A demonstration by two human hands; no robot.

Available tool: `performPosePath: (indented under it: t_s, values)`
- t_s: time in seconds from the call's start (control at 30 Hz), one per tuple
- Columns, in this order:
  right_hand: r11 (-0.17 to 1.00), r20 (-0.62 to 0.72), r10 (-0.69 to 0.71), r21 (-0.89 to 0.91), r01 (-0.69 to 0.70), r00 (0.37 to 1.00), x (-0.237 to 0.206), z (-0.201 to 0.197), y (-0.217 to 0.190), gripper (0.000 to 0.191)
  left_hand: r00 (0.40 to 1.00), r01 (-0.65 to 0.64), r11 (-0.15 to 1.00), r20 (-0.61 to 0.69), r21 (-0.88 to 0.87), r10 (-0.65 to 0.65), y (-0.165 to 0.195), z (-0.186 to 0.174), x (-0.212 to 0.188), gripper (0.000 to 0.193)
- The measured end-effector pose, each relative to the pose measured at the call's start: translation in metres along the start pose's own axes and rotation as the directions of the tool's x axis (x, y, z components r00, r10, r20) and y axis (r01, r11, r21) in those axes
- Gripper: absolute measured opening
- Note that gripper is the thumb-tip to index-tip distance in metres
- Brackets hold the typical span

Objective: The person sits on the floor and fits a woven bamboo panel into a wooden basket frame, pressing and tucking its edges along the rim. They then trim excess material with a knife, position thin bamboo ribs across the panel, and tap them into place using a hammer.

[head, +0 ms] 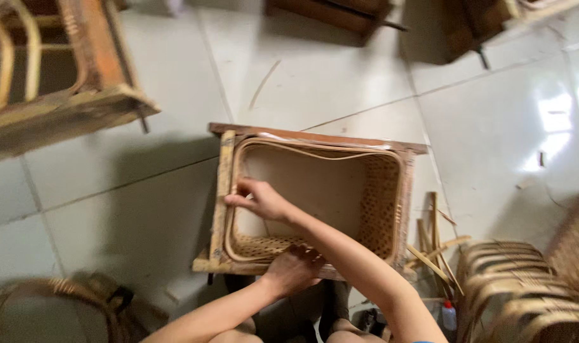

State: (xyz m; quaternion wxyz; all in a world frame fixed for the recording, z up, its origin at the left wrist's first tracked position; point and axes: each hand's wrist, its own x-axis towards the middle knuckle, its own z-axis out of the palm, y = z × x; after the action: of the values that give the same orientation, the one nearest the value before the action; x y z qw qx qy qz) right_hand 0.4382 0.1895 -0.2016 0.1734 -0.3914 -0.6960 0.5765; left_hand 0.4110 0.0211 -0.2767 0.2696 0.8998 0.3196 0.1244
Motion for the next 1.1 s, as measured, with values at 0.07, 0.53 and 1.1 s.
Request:
performPosePath:
  t_s: [0.07, 0.53, 1.1]
  values:
    - [0.987, -0.035, 0.026, -0.158, -0.031, 0.999, -0.010, -0.009, 0.004, 0.037, 0.999, -0.001, 1.000, -0.039, 0.023, 0.002, -0.002, -0.021, 0.006, 0.052]
    - [0.984, -0.441, 0.047, -0.135, -0.118, 0.896, -0.209, -0.036, 0.073, 0.010, 0.898, 0.154, 0.867, -0.433, 0.475, 0.078, -0.114, -0.084, 0.186, 0.078]
    - [0.918, -0.479, -0.162, -0.393, -0.045, 0.863, -0.203, -0.008, 0.058, 0.013, 0.974, 0.129, 0.884, -0.224, 0.448, -0.028, -0.156, -0.088, 0.191, 0.059]
